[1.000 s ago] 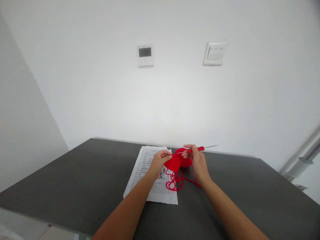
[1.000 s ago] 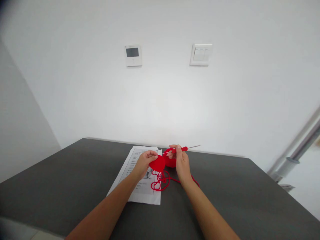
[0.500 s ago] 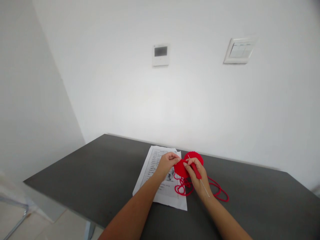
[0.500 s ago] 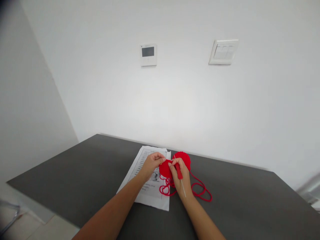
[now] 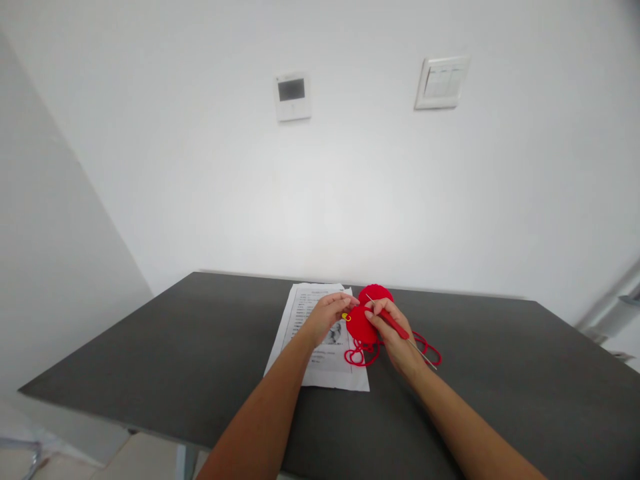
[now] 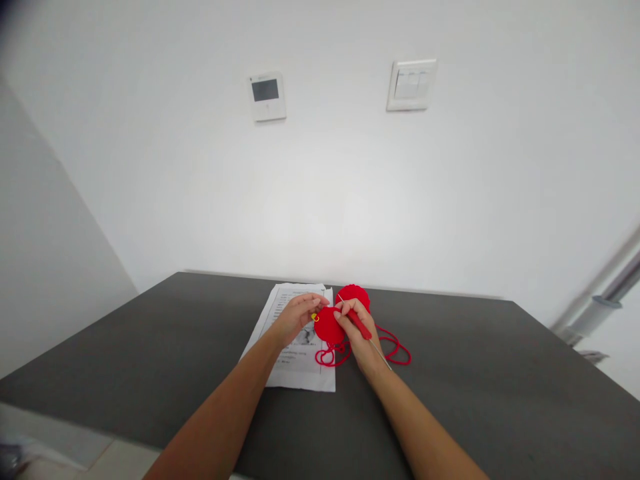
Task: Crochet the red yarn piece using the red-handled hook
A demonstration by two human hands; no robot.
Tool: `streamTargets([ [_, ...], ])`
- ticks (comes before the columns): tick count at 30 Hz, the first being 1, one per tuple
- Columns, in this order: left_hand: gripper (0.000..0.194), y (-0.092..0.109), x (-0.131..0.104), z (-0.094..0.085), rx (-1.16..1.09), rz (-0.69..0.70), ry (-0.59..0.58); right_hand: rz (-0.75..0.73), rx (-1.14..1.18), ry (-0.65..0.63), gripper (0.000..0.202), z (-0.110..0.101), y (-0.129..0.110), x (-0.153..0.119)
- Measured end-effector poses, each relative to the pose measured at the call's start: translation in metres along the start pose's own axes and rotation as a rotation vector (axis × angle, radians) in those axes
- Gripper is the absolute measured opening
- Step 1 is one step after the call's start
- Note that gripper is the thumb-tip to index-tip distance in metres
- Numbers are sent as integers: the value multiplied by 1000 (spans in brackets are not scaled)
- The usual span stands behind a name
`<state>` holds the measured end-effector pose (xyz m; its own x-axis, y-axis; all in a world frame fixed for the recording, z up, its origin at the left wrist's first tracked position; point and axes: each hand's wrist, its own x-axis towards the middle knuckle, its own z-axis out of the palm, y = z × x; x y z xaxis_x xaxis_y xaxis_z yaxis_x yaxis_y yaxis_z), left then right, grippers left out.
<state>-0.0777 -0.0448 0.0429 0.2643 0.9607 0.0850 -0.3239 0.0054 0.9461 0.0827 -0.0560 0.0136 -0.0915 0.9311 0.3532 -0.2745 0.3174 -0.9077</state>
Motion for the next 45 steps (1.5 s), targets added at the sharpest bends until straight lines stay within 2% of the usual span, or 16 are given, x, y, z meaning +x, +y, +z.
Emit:
streamTargets([
  [8, 18, 5, -4, 0, 106, -58, -48, -47, -70, 60, 21, 2, -10, -4],
  [11, 18, 8, -5, 2, 73, -30, -9, -6, -156, 65, 15, 5, -17, -8],
  [14, 21, 11, -7, 5, 49, -13, 10, 31, -222, 65, 18, 10, -23, -10],
  [18, 25, 19, -9, 10, 20, 57, 77, 33, -324, -8, 20, 19, -38, -4],
  [21, 26, 38, -9, 18, 17, 200, 165, 13, -334, -33, 22, 28, -63, 6],
  [26, 20, 95, -16, 41, 315, 447, 135, -129, -249, 49, 18, 45, -117, 19],
  [29, 12, 124, -21, 53, 443, 538, 132, -205, -187, 71, 17, 51, -135, 23],
  [33, 6, 138, -20, 58, 518, 431, 12, -186, -184, 70, 17, 47, -138, 24],
  [36, 8, 138, -16, 57, 522, 358, -2, -138, -255, 31, 18, 41, -139, 23],
  [39, 9, 135, -15, 56, 529, 312, -21, -118, -322, 43, 18, 36, -144, 21],
  [45, 10, 137, -18, 48, 433, 236, -96, -77, -413, 10, 25, 34, -147, 20],
])
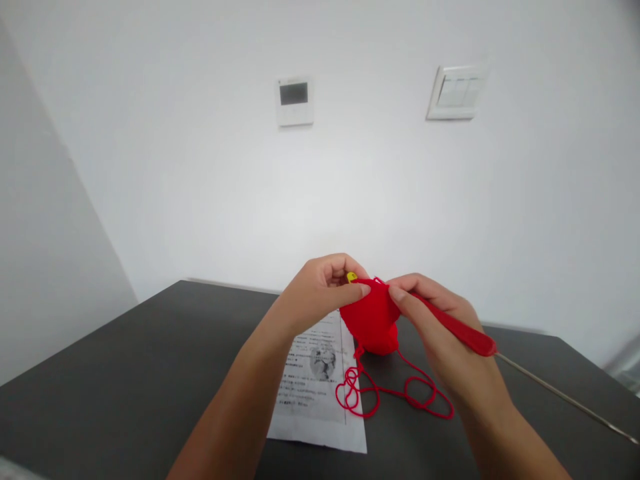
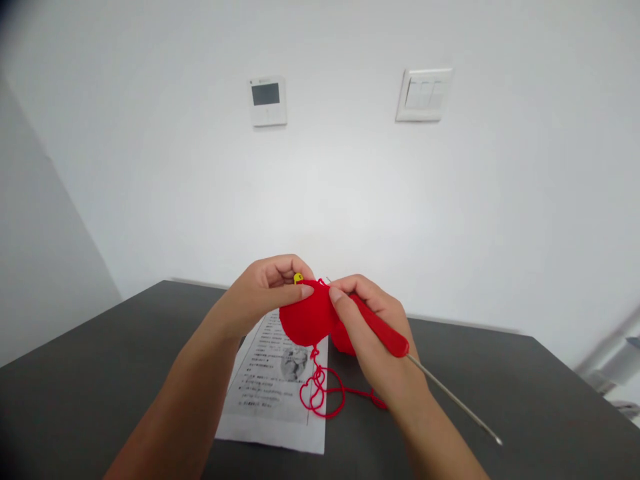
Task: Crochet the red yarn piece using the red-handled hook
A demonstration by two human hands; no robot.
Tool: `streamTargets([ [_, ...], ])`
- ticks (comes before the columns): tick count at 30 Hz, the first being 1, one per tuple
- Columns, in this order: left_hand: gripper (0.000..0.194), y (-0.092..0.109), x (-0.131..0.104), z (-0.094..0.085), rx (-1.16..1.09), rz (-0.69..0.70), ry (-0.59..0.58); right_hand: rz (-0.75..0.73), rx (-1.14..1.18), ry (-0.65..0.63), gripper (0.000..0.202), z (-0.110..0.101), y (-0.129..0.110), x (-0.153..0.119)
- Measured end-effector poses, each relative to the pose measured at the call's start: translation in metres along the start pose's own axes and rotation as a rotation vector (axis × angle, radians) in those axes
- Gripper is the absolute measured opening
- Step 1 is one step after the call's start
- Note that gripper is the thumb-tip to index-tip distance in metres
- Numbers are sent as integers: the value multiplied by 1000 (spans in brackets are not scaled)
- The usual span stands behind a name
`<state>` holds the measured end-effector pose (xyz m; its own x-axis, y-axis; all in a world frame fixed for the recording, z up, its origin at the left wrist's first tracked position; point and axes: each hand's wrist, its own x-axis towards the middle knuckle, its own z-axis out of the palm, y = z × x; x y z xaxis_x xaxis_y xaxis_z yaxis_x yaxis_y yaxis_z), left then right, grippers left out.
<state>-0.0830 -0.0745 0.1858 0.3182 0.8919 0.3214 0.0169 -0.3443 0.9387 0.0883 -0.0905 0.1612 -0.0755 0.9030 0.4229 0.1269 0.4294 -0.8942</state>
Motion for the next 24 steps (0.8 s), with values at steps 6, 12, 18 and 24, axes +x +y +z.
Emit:
streamTargets([
  [6, 9, 3, -3, -12, -14, -33, -49, 19, -67, -40, 24, 5, -4, -4],
  [12, 9, 10, -7, -14, -8, -53, -73, 66, -100, -5, 21, 8, -11, -11],
  [18, 17, 7, -7, -15, -64, -115, -157, 94, 192, -101, 23, 7, 1, -8],
  [24, 14, 3, -5, -19, -116, -119, -199, 147, 335, -142, 22, 8, 0, -9],
])
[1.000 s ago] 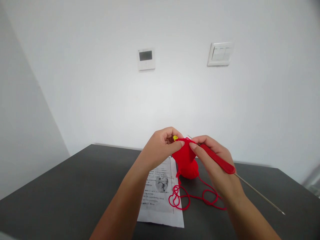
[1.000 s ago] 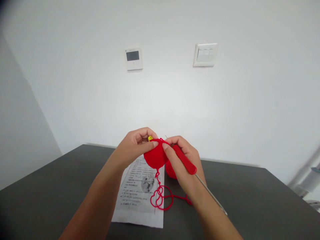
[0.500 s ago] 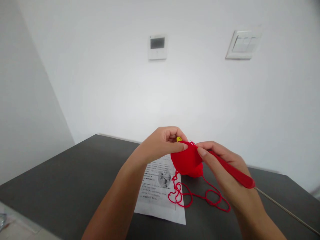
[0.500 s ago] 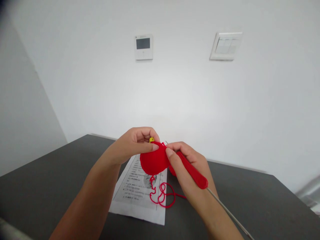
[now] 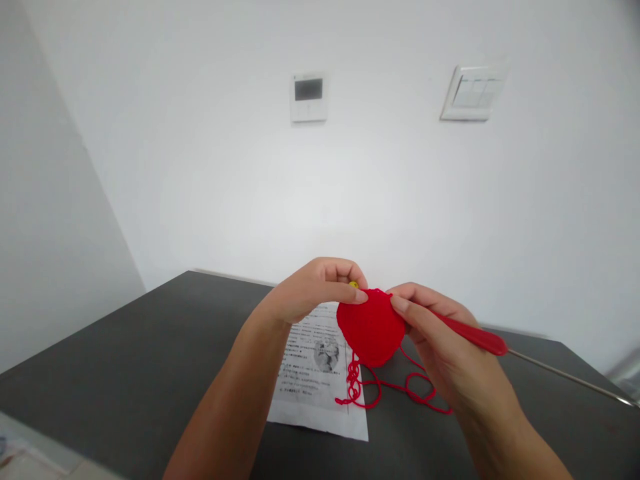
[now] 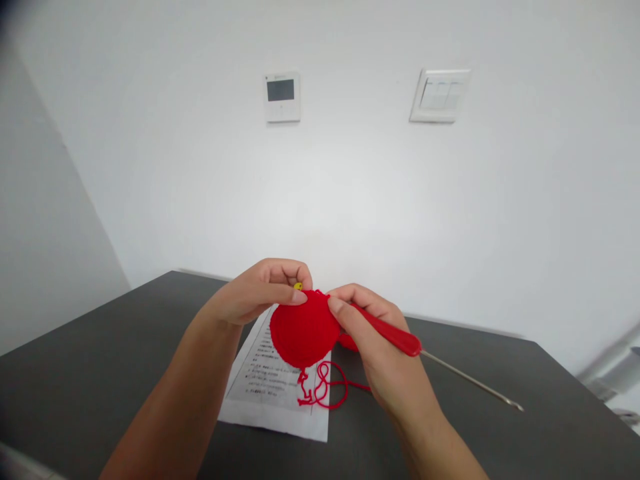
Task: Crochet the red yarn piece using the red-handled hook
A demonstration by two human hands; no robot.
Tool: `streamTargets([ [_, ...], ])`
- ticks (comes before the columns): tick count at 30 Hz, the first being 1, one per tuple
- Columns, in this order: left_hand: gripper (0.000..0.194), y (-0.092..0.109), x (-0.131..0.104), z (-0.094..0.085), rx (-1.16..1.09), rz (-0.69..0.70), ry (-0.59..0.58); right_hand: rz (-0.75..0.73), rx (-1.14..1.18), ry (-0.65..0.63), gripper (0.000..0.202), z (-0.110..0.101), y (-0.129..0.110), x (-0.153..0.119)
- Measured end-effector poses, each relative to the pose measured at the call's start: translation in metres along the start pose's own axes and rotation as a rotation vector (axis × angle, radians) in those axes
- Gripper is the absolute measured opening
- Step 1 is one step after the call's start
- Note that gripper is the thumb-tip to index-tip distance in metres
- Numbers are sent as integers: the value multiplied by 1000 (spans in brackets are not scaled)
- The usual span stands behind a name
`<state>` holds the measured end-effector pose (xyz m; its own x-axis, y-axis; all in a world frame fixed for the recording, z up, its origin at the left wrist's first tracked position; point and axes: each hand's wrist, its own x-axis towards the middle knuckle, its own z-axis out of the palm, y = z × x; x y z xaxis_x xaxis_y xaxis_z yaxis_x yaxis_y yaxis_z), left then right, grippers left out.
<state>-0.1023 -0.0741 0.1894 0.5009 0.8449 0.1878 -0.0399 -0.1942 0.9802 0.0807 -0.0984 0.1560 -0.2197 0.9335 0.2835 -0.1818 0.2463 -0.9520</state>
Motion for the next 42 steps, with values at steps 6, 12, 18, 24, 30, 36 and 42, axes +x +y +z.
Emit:
streamTargets([
  [6, 12, -1, 0, -1, -52, -16, 3, 27, -43, -20, 25, -1, -2, 1],
  [12, 13, -3, 2, -2, -71, -38, 17, -46, -157, -11, 38, 0, -3, -1],
  [18, 14, -3, 2, -6, -71, -17, 74, -47, -478, -35, 35, -9, 10, 14],
  [24, 13, -5, 5, -11, -56, 27, 183, -259, -984, -340, 12, -14, 67, 38],
  [30, 14, -4, 5, -9, -10, 22, 220, -405, -895, -232, 21, -12, 133, 28],
  [36, 12, -4, 3, -11, 63, 34, 153, -382, -719, -147, 11, -10, 91, 36],
  [42, 15, -2, 0, -9, 177, 22, 40, -272, -159, 29, 16, -6, 12, 17],
])
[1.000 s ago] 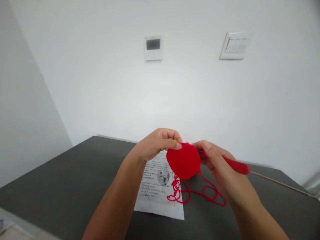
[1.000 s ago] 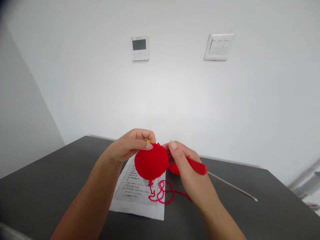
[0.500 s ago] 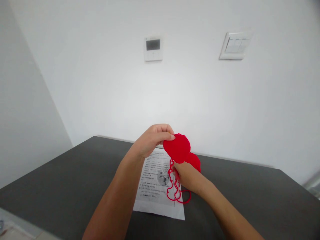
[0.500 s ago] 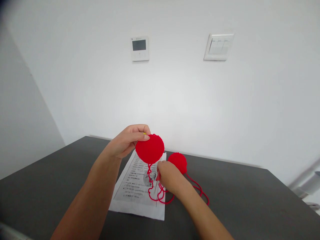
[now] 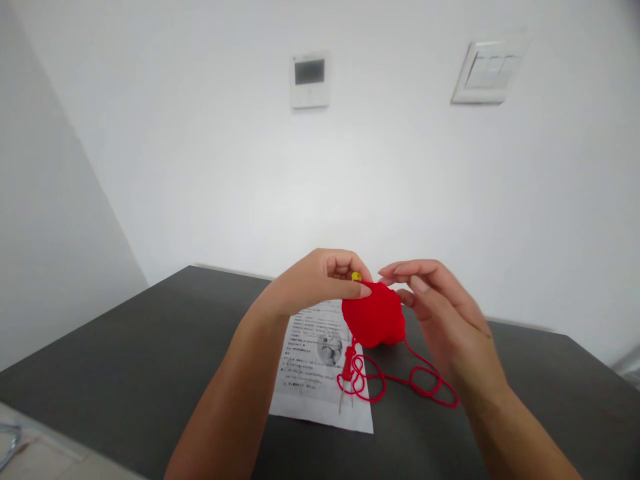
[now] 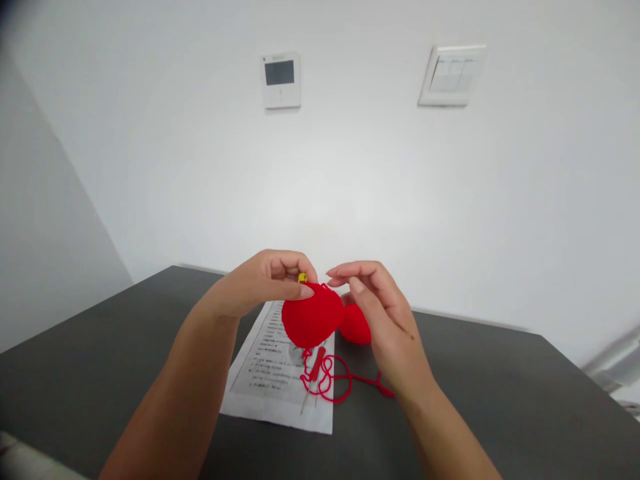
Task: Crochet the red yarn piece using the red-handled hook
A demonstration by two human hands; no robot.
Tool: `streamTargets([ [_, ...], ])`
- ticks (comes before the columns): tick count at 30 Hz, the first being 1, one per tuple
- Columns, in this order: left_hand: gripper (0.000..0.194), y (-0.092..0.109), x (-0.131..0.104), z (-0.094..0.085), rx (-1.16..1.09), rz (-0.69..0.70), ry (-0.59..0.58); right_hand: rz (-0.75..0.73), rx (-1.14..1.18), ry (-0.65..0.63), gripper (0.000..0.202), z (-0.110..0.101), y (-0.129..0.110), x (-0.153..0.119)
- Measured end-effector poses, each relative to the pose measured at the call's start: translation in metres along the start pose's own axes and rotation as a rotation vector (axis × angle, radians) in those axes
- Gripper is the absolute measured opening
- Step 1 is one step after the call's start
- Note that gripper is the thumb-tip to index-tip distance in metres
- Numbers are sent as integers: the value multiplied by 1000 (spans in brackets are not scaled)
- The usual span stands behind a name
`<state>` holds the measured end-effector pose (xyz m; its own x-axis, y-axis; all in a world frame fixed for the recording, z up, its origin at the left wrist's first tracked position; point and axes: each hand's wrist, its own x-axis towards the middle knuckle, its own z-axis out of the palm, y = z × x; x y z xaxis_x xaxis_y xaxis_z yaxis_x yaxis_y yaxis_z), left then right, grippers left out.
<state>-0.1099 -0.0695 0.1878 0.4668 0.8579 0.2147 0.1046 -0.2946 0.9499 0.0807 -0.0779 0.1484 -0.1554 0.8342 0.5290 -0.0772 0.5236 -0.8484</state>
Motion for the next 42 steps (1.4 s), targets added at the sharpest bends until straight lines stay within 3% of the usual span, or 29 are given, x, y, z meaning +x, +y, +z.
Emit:
streamTargets([
  [5, 26, 6, -7, 6, 36, 9, -50, 123, 61, -145, 26, 4, -19, -14],
  [10, 25, 10, -13, 9, 72, 56, -50, 185, -51, -128, 23, 7, -19, -17],
  [17, 19, 10, -12, 5, 71, 71, -13, 57, -283, -235, 29, 3, -26, -17],
  [23, 16, 10, -12, 5, 39, 41, 52, -60, -401, -196, 28, 1, -27, -18],
  [29, 15, 8, -10, 4, 34, 3, 21, 18, -377, -208, 23, 2, -25, -19],
  [42, 13, 6, -8, 7, 23, -22, 21, 28, -382, -176, 22, 3, -22, -18],
])
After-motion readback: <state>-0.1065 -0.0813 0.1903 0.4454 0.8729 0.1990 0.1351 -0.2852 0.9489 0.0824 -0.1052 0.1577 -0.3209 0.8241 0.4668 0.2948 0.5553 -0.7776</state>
